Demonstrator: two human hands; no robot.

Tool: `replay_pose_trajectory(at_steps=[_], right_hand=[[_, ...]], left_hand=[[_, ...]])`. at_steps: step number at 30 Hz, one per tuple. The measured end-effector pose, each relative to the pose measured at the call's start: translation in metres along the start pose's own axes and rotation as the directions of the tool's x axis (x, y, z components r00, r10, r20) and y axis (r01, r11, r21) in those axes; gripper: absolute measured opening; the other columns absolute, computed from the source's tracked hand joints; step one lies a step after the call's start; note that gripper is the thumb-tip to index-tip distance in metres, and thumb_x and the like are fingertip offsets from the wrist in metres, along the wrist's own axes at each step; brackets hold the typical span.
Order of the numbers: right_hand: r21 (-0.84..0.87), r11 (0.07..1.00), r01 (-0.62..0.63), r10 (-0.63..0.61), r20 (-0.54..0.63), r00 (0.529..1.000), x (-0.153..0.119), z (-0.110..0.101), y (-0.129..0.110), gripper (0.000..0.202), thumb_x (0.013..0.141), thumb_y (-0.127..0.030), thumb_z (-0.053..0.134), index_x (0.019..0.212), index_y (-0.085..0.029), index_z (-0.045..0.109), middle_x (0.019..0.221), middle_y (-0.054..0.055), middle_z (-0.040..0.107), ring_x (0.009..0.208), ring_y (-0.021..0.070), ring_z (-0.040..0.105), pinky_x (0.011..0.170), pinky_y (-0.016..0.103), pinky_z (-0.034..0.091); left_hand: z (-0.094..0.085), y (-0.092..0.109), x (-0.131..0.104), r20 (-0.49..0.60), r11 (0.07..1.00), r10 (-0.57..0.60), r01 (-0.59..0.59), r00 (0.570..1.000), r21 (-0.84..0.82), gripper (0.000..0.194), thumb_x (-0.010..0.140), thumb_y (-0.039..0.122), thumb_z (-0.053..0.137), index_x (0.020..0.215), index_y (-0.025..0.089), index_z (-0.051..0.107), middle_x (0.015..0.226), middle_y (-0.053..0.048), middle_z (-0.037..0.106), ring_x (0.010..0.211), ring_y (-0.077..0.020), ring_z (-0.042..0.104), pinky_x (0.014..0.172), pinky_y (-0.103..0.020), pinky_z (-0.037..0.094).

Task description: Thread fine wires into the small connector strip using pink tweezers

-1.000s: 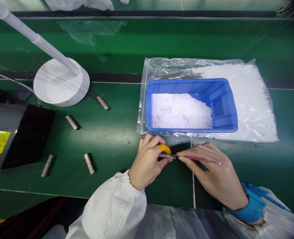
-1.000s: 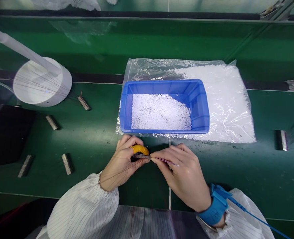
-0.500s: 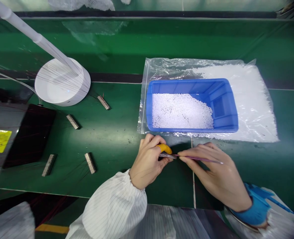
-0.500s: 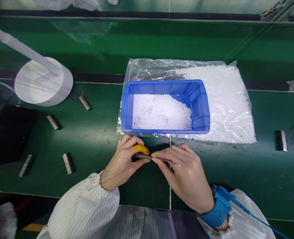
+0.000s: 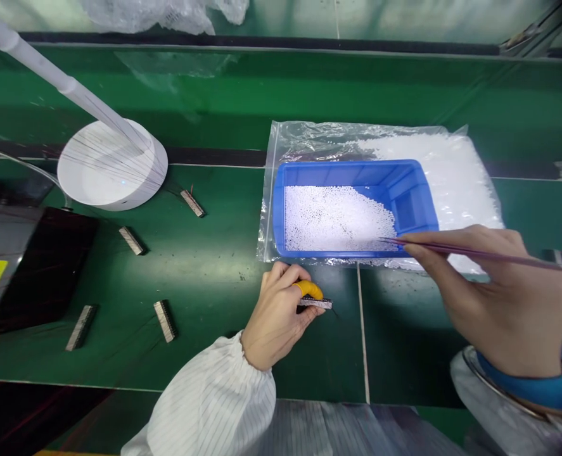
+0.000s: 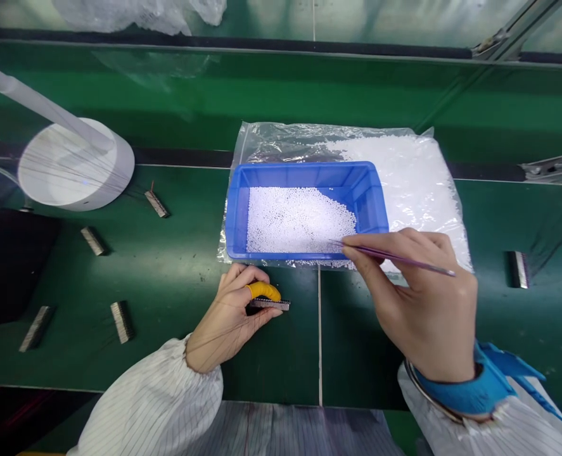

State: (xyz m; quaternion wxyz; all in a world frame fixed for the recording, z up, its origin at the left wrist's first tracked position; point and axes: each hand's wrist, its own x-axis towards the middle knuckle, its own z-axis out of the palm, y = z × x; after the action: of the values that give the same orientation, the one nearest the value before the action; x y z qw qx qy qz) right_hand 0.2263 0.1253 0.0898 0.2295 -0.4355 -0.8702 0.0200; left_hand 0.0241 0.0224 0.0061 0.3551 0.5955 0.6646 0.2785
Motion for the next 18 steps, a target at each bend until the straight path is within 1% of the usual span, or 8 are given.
replay_pose_trajectory(at_steps=[1,3,7,12,15,18], right_hand=[[-0.016,1.000,-0.010,0.010,-0.004,1.000,0.003,0.001,0.000,0.018,0.083,-0.024,0.061,0.101,-0.024,0.065,0.094,-0.001,0.066,0.088,0.0097,0.059,0.079,0.026,0.043],[-0.036,0.999,0.010,-0.010,0.006,1.000,0.010,0.005,0.002,0.018,0.084,-0.027,0.061,0.101,-0.025,0.065,0.095,-0.001,0.066,0.088,0.0101,0.059,0.080,0.027,0.043],[-0.007,0.993,0.117,-0.116,0.044,0.992,0.023,0.020,0.010,0.015,0.085,-0.034,0.061,0.094,-0.024,0.066,0.088,-0.005,0.067,0.077,0.0075,0.058,0.072,0.026,0.041],[0.021,0.989,0.148,-0.150,0.127,0.981,0.031,0.034,0.015,0.018,0.087,-0.035,0.058,0.087,-0.021,0.069,0.092,-0.004,0.068,0.075,0.0076,0.059,0.072,0.028,0.041],[0.020,0.987,0.161,-0.162,0.145,0.976,0.033,0.036,0.016,0.018,0.086,-0.035,0.059,0.085,-0.020,0.069,0.089,-0.005,0.068,0.074,0.0074,0.059,0.072,0.029,0.040],[0.018,0.986,0.163,-0.164,0.157,0.974,0.034,0.036,0.017,0.018,0.086,-0.036,0.059,0.085,-0.021,0.069,0.089,-0.005,0.068,0.074,0.0077,0.059,0.070,0.028,0.040]], left_hand=[[0.000,0.000,0.000,-0.002,1.000,-0.004,0.004,1.000,-0.004,0.015,0.083,0.034,0.062,0.087,0.019,0.065,0.098,-0.004,0.052,0.093,-0.0113,0.043,0.081,-0.028,0.047],[0.000,0.001,0.000,0.004,1.000,-0.017,0.017,1.000,-0.017,0.016,0.083,0.035,0.063,0.086,0.019,0.065,0.099,-0.004,0.051,0.093,-0.0114,0.043,0.081,-0.028,0.048],[-0.001,0.002,0.000,0.022,0.998,-0.049,0.050,0.999,-0.025,0.016,0.082,0.035,0.064,0.087,0.019,0.065,0.100,-0.004,0.051,0.094,-0.0116,0.043,0.082,-0.029,0.048],[0.000,0.000,-0.001,-0.005,1.000,0.021,-0.020,1.000,0.016,0.018,0.084,0.037,0.061,0.086,0.019,0.065,0.097,-0.005,0.051,0.094,-0.0120,0.043,0.081,-0.029,0.048],[0.000,-0.001,-0.001,-0.015,0.999,0.044,-0.044,0.999,0.015,0.016,0.083,0.036,0.062,0.087,0.020,0.065,0.096,-0.005,0.051,0.094,-0.0121,0.044,0.081,-0.029,0.048],[0.000,-0.002,-0.001,-0.017,0.999,0.037,-0.037,0.999,0.010,0.016,0.084,0.035,0.062,0.087,0.020,0.065,0.096,-0.005,0.051,0.094,-0.0121,0.044,0.081,-0.030,0.049]])
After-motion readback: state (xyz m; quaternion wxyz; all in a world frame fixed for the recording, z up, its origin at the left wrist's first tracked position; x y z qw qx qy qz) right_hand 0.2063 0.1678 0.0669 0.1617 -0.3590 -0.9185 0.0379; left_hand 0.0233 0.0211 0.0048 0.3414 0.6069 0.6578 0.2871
